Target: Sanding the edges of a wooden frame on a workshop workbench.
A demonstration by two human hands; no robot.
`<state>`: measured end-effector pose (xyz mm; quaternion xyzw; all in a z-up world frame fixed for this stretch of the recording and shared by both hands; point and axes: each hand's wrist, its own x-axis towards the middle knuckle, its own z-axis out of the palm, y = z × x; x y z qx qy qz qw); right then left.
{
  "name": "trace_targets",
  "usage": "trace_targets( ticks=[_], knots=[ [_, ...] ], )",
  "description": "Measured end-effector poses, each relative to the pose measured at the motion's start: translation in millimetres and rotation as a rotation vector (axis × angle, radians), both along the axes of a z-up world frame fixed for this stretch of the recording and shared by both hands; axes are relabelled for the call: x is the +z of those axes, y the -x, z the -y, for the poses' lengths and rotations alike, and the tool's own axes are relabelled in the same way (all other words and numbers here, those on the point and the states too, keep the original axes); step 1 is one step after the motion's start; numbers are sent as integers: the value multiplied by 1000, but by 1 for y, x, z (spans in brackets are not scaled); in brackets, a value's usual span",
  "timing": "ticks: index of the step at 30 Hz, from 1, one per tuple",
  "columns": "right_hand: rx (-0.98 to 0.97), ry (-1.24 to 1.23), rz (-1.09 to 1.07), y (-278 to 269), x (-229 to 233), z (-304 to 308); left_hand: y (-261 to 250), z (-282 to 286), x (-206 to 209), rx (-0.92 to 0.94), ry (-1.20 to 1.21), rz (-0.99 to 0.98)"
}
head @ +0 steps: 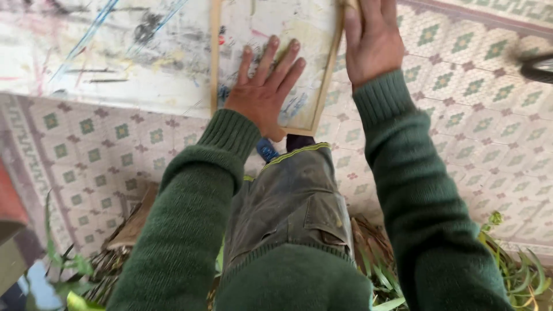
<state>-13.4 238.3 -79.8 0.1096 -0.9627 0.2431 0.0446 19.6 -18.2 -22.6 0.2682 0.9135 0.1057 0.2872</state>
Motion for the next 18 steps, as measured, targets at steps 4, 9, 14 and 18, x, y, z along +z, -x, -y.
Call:
trace_targets(
  ticks=[4, 9, 14, 18],
  knots=[
    [-42, -191, -112, -96, -13, 7, 0, 1, -11, -14, -38, -132],
    [-33, -255, 163, -78, -12, -4, 12, -5, 2, -75, 92, 62],
    [-4, 40, -32, -6, -21, 0, 3, 1, -1, -4, 35, 23],
    [-173, -91, 356, -123, 23, 30, 9, -6, 14, -21, 84, 106]
  ],
)
